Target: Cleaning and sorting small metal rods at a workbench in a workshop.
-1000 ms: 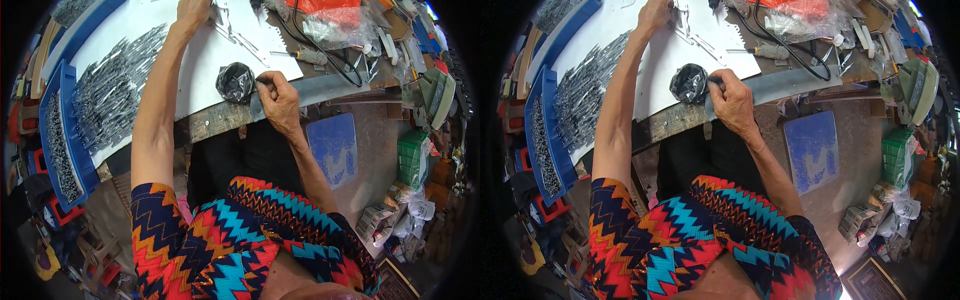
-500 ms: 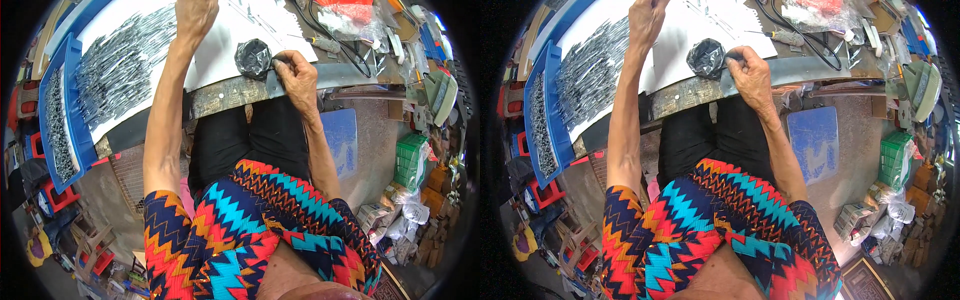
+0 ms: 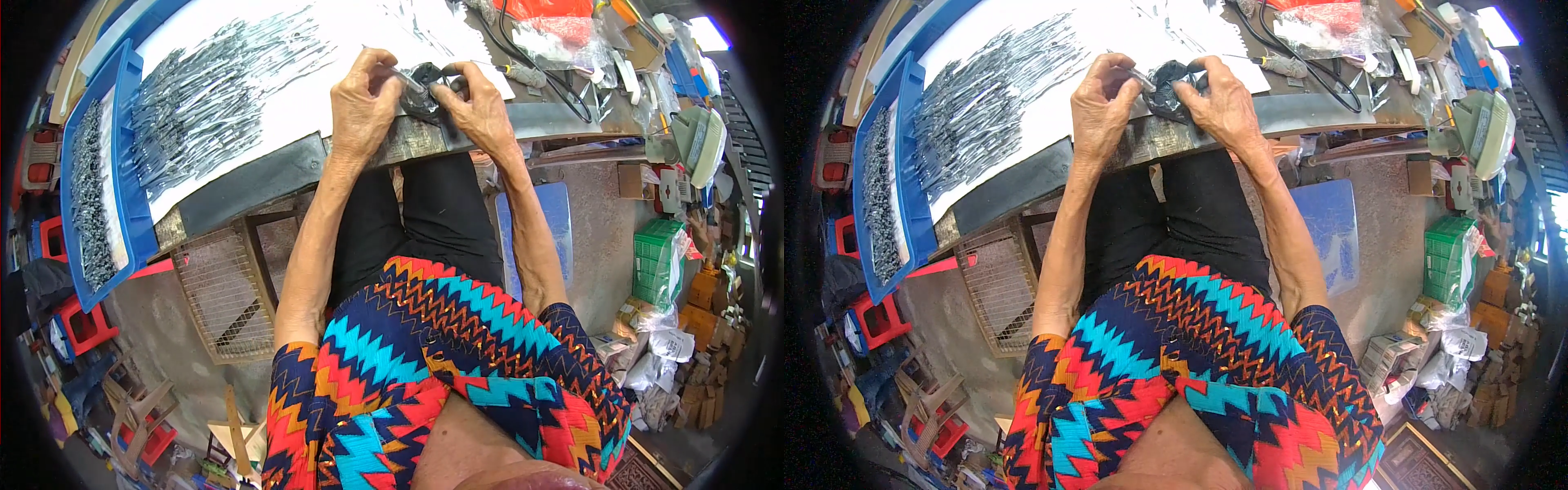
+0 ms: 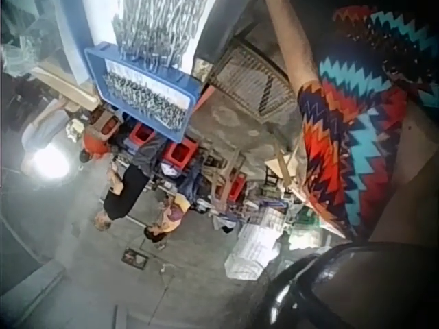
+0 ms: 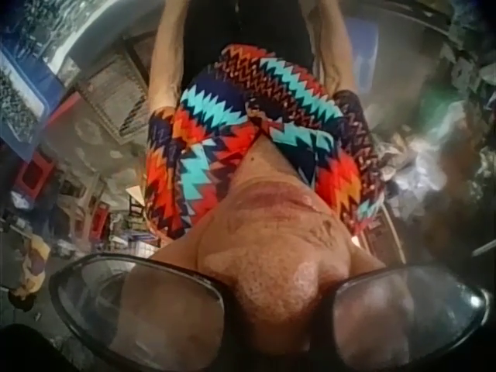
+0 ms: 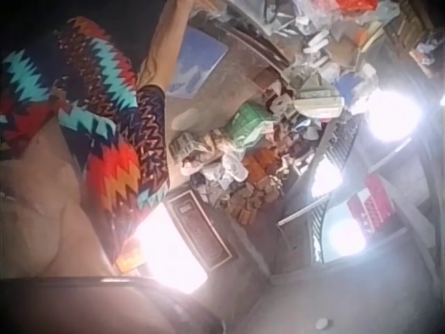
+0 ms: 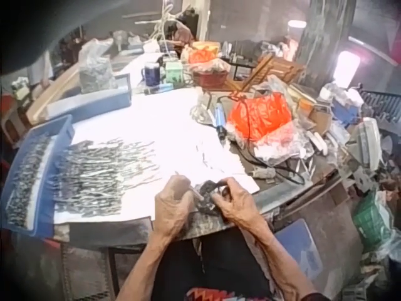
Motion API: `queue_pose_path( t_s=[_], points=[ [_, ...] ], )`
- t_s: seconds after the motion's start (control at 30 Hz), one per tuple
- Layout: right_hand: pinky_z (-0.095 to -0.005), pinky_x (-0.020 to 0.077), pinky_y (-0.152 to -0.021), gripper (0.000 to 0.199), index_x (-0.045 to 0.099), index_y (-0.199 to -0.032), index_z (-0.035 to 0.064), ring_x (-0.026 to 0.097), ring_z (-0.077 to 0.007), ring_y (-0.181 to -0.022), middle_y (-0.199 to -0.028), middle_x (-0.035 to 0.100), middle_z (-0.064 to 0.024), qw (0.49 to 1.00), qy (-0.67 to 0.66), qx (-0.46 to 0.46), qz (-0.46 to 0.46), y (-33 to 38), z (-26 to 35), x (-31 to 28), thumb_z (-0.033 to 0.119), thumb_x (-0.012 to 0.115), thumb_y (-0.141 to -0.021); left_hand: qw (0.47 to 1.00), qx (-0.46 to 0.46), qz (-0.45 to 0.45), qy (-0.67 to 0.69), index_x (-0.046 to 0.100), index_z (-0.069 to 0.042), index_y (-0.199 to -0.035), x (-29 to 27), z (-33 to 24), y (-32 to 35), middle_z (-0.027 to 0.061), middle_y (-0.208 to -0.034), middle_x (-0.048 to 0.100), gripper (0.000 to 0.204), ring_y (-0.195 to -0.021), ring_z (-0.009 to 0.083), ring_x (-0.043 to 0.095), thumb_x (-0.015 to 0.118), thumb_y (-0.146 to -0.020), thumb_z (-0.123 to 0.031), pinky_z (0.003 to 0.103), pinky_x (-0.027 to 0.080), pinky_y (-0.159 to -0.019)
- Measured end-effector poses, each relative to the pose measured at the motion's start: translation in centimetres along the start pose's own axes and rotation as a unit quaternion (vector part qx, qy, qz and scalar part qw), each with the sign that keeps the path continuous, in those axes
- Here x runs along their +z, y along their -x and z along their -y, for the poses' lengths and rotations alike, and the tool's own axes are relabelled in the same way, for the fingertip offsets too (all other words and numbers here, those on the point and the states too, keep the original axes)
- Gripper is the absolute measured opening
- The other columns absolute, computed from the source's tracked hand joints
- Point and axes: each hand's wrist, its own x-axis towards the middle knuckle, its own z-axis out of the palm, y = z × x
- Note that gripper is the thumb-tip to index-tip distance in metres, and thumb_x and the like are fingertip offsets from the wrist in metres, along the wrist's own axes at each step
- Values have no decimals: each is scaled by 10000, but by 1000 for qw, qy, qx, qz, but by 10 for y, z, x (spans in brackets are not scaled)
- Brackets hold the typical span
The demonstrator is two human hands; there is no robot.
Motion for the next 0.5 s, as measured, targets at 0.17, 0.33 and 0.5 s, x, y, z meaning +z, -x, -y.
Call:
queue_pose_path(
  t_s=[0.17, 0.33, 0.5],
  points=[
    [-379, 464, -644, 380, 499, -1024, -22, 592, -302, -670, -702, 572, -188, 999, 5, 27, 36, -6, 6, -1, 176, 561, -705, 1000, -14, -6, -24, 539, -17, -890, 9, 5, 0, 74, -681, 609, 165, -601, 117, 573, 563, -727, -31, 250, 457, -539],
    [-312, 462, -599, 387, 499, -1033, -28, 585, -218, -629, -670, 583, -146, 995, -79, 50, 22, -7, -1, 2, 103, 544, -672, 995, -46, 21, -83, 536, -17, -879, 10, 0, -1, 81, -676, 609, 172, -600, 121, 582, 554, -708, -23, 249, 461, -530],
    [-218, 409, -522, 374, 505, -1034, -48, 505, -89, -568, -634, 583, -63, 959, -267, 93, 37, -8, 4, 1, 28, 534, -669, 998, -37, -8, -41, 543, -20, -881, 9, 5, 1, 87, -704, 626, 171, -629, 118, 601, 533, -710, -12, 235, 475, -552]
  ],
)
